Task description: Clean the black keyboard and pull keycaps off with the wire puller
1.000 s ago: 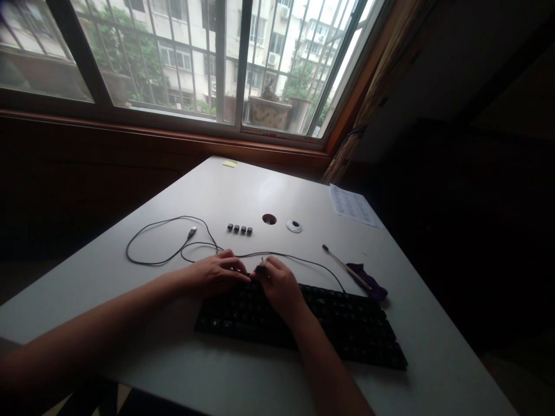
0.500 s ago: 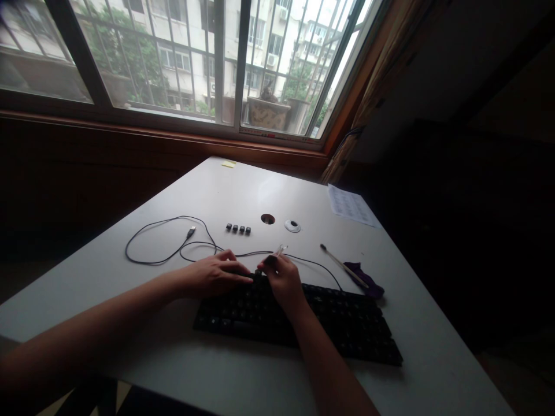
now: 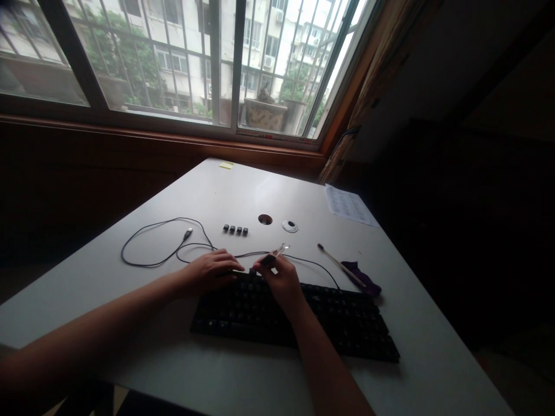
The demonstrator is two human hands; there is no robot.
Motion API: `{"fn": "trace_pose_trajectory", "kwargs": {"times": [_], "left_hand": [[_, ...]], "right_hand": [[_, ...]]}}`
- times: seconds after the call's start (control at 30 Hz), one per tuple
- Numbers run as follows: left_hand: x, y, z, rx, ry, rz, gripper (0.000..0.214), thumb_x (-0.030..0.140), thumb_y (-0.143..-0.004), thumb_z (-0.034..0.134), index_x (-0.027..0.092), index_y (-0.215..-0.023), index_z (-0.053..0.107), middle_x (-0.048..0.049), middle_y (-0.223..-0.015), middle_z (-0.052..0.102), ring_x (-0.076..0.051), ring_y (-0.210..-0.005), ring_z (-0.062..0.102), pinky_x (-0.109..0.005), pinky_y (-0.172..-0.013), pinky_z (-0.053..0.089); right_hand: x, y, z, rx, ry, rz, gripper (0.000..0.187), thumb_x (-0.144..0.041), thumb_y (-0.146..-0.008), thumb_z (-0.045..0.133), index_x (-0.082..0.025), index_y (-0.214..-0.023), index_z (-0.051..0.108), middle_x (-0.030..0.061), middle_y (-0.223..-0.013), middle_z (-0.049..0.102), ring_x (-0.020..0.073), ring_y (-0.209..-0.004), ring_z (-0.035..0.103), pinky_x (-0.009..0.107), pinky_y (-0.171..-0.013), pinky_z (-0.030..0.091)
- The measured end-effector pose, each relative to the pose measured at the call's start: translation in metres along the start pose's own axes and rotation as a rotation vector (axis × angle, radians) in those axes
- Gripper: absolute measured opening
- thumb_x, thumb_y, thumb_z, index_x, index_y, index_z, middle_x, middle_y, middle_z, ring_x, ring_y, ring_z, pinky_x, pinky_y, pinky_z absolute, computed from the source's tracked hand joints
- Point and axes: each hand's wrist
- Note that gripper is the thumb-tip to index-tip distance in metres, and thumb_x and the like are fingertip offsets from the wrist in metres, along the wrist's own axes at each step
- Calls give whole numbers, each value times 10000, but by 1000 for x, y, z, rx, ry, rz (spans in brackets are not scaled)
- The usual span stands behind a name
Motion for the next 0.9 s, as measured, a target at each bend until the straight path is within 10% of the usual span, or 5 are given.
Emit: {"fn": "trace_pose_trajectory", "kwargs": {"times": [0.9], "left_hand": [[30,-9,8,224,271,-267,170,331,-879,707,167,-922,720,-40,-792,747,-141,-662,679,-218,-628,495]], "right_hand": [[-20,1,15,-88,-336,174,175,-376,-781,782,-216,-793,713,5,-789,618,159,-717,591,309,-678,522]]}}
Point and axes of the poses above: each hand's wrist, its own y-axis away from the middle knuckle, its own z-axis out of the palm, x = y × z
